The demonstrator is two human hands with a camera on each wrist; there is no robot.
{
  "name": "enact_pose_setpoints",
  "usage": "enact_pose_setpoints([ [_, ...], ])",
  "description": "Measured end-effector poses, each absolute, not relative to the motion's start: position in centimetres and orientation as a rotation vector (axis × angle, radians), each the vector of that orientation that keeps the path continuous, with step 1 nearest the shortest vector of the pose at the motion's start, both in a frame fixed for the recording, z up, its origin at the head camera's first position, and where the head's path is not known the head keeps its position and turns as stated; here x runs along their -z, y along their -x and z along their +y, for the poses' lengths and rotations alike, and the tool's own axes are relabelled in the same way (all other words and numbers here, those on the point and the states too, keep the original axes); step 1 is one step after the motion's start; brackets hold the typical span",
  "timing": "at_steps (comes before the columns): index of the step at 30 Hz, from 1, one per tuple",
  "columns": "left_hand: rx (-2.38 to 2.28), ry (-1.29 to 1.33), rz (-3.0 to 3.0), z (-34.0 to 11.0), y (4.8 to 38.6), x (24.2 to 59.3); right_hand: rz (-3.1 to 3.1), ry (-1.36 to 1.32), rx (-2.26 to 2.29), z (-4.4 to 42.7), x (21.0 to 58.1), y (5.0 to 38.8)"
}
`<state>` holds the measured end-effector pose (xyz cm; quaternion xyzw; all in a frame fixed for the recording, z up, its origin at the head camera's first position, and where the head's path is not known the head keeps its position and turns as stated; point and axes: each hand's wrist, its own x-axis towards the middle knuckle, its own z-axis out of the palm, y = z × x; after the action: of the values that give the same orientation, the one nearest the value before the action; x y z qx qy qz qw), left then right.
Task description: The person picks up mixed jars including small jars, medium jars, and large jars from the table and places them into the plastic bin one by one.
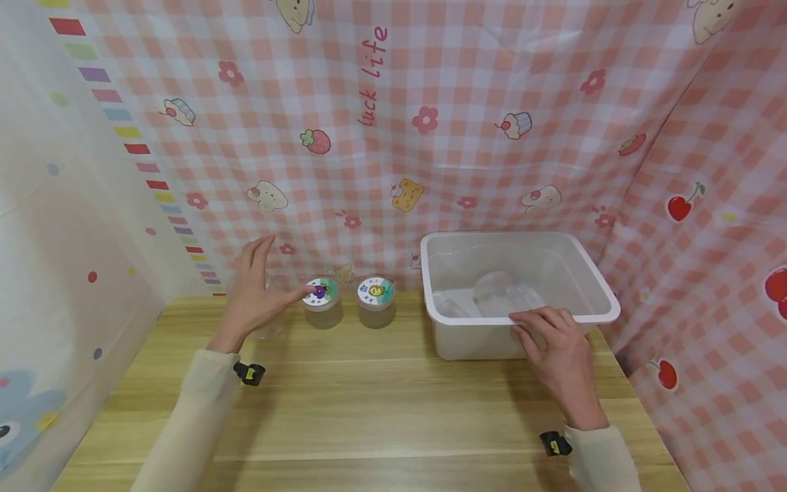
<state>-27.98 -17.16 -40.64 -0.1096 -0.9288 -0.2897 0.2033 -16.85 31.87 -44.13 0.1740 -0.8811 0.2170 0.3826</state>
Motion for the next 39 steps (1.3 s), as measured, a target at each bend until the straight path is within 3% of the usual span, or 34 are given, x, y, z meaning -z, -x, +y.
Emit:
enact_pose_setpoints([
  [24, 1.187, -0.069, -2.623, -23.5, 28.0, 45.2, -2.230, -0.455, -0.570, 32.0, 44.3, 16.8],
  [39, 1.571, -0.094, -2.546, -25.1, 28.4, 48.9, -2.212, -0.466, -0.573, 31.9, 44.4, 17.1],
])
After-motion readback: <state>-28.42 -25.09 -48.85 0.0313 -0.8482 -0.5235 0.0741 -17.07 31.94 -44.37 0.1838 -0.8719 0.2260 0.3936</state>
